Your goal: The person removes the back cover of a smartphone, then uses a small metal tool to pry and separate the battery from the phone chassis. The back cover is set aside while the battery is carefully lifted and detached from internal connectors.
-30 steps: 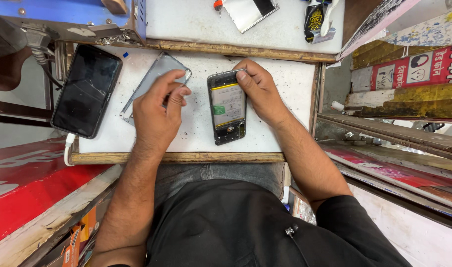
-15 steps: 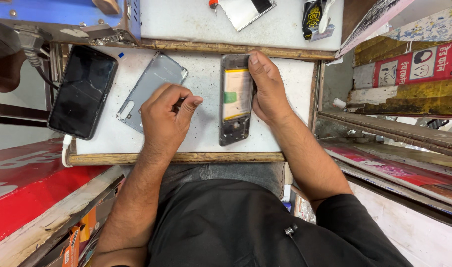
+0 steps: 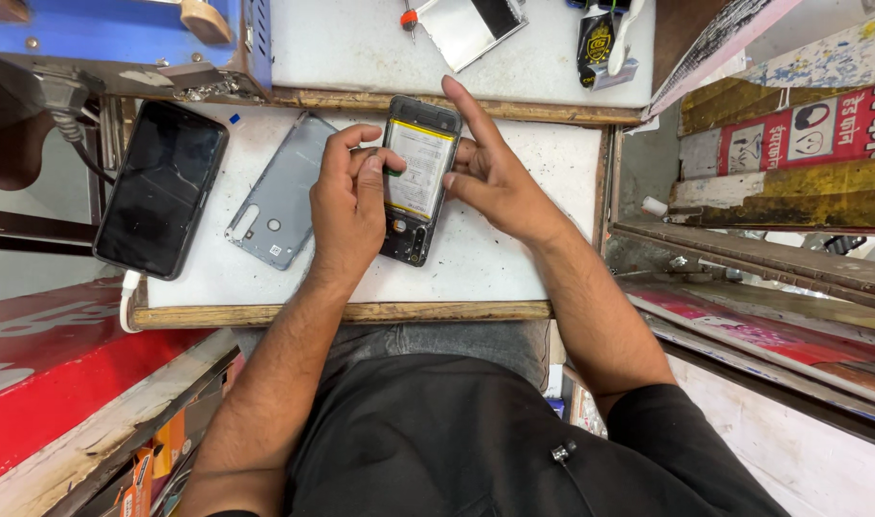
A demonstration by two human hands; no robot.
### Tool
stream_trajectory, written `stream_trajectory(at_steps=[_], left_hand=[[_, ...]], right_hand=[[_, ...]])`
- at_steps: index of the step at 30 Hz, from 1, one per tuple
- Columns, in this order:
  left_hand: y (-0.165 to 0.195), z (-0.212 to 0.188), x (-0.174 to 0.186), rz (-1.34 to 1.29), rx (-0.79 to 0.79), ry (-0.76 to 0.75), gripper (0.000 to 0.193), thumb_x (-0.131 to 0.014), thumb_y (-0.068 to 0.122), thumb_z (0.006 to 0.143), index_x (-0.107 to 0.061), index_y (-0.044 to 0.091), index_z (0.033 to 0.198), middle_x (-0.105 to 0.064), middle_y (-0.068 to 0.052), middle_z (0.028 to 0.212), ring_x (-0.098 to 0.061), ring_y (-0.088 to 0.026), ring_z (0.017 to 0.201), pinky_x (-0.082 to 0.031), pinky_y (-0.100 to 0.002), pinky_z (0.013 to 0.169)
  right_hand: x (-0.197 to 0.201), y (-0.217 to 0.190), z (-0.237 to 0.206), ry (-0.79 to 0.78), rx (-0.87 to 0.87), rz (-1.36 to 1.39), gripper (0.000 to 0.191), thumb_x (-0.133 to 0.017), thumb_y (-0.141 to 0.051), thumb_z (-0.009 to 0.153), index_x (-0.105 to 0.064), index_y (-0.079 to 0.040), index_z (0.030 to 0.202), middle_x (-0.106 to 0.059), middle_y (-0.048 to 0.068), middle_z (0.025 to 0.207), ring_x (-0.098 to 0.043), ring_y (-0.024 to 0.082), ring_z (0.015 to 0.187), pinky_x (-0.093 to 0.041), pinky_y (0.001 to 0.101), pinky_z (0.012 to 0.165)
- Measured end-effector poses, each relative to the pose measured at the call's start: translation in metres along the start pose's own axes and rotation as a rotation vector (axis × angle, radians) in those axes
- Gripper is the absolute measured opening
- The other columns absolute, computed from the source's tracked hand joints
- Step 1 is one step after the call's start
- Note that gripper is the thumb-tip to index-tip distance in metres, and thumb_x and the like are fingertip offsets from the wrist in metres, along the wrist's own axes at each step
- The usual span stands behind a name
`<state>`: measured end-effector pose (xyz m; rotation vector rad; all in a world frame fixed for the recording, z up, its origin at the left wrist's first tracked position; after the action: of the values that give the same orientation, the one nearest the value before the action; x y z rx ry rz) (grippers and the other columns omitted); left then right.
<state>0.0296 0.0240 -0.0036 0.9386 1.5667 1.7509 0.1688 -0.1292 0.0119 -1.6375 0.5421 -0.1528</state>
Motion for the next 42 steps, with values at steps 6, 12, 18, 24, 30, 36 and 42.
stream_trajectory(at_steps=[6, 12, 18, 24, 30, 36, 42], left_hand=[[-0.006, -0.004, -0.002, -0.060, 0.003, 0.027, 0.018, -0.047, 0.002, 0.111, -0.054, 0.002, 0.128, -0.072, -0.005, 0.100, -0.067, -0.009, 0.093, -0.054, -0.026, 0.084], [-0.008, -0.010, -0.007, -0.123, -0.001, 0.052, 0.016, -0.046, 0.002, 0.112, -0.054, 0.002, 0.126, -0.066, -0.002, 0.096, -0.062, -0.007, 0.089, -0.053, -0.024, 0.081], [-0.011, -0.010, -0.005, -0.144, 0.007, 0.092, 0.016, -0.046, 0.002, 0.111, -0.054, 0.002, 0.125, -0.065, -0.002, 0.096, -0.061, -0.006, 0.088, -0.052, -0.024, 0.080], [-0.012, -0.011, -0.003, -0.116, -0.014, 0.079, 0.016, -0.045, 0.002, 0.112, -0.054, 0.002, 0.124, -0.065, -0.002, 0.095, -0.062, -0.007, 0.090, -0.053, -0.024, 0.081], [-0.010, -0.014, -0.006, -0.124, -0.014, 0.053, 0.016, -0.045, 0.002, 0.112, -0.055, 0.003, 0.124, -0.065, -0.002, 0.095, -0.062, -0.007, 0.090, -0.053, -0.024, 0.081], [-0.010, -0.013, -0.005, -0.126, -0.002, 0.062, 0.016, -0.045, 0.003, 0.112, -0.055, 0.002, 0.124, -0.066, -0.002, 0.095, -0.062, -0.007, 0.090, -0.052, -0.024, 0.082], [-0.010, -0.014, -0.003, -0.133, -0.016, 0.082, 0.016, -0.045, 0.003, 0.112, -0.055, 0.002, 0.124, -0.066, -0.002, 0.097, -0.062, -0.007, 0.092, -0.053, -0.024, 0.083]], right_hand=[[0.002, 0.004, -0.001, -0.037, 0.010, -0.040, 0.082, -0.049, 0.008, 0.102, -0.005, -0.017, 0.167, -0.064, 0.022, 0.140, -0.069, 0.020, 0.119, -0.063, 0.0347, 0.097], [0.001, 0.015, -0.003, 0.124, 0.003, -0.172, 0.055, -0.041, -0.009, 0.116, -0.026, -0.010, 0.168, -0.069, 0.015, 0.115, -0.071, 0.012, 0.094, -0.063, 0.0266, 0.079], [0.000, 0.007, 0.000, -0.003, 0.027, -0.146, 0.064, -0.046, -0.003, 0.108, -0.020, -0.011, 0.166, -0.067, 0.015, 0.125, -0.070, 0.014, 0.102, -0.065, 0.0294, 0.086], [0.001, 0.006, 0.001, -0.033, 0.016, -0.106, 0.067, -0.049, 0.004, 0.102, -0.022, -0.010, 0.161, -0.070, 0.015, 0.119, -0.074, 0.016, 0.101, -0.066, 0.0325, 0.084], [0.002, 0.019, -0.002, 0.111, 0.038, -0.147, 0.044, -0.038, -0.007, 0.113, -0.038, -0.007, 0.158, -0.071, 0.010, 0.105, -0.071, 0.011, 0.085, -0.064, 0.0278, 0.073], [0.003, 0.014, -0.001, 0.108, 0.008, -0.121, 0.044, -0.038, -0.008, 0.114, -0.040, -0.006, 0.158, -0.069, 0.007, 0.108, -0.070, 0.009, 0.086, -0.064, 0.0272, 0.075], [0.003, 0.007, 0.000, -0.025, 0.054, -0.095, 0.061, -0.047, 0.001, 0.103, -0.027, -0.008, 0.159, -0.071, 0.010, 0.122, -0.072, 0.014, 0.106, -0.064, 0.0305, 0.086]])
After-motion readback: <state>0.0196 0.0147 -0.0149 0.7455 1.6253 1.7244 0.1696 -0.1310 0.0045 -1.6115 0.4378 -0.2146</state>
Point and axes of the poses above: each hand's wrist, its own z-axis towards the middle knuckle, its own x-axis out of the back of the hand, y = z × x, the point moved 1 cm from there along z, towards the middle knuckle
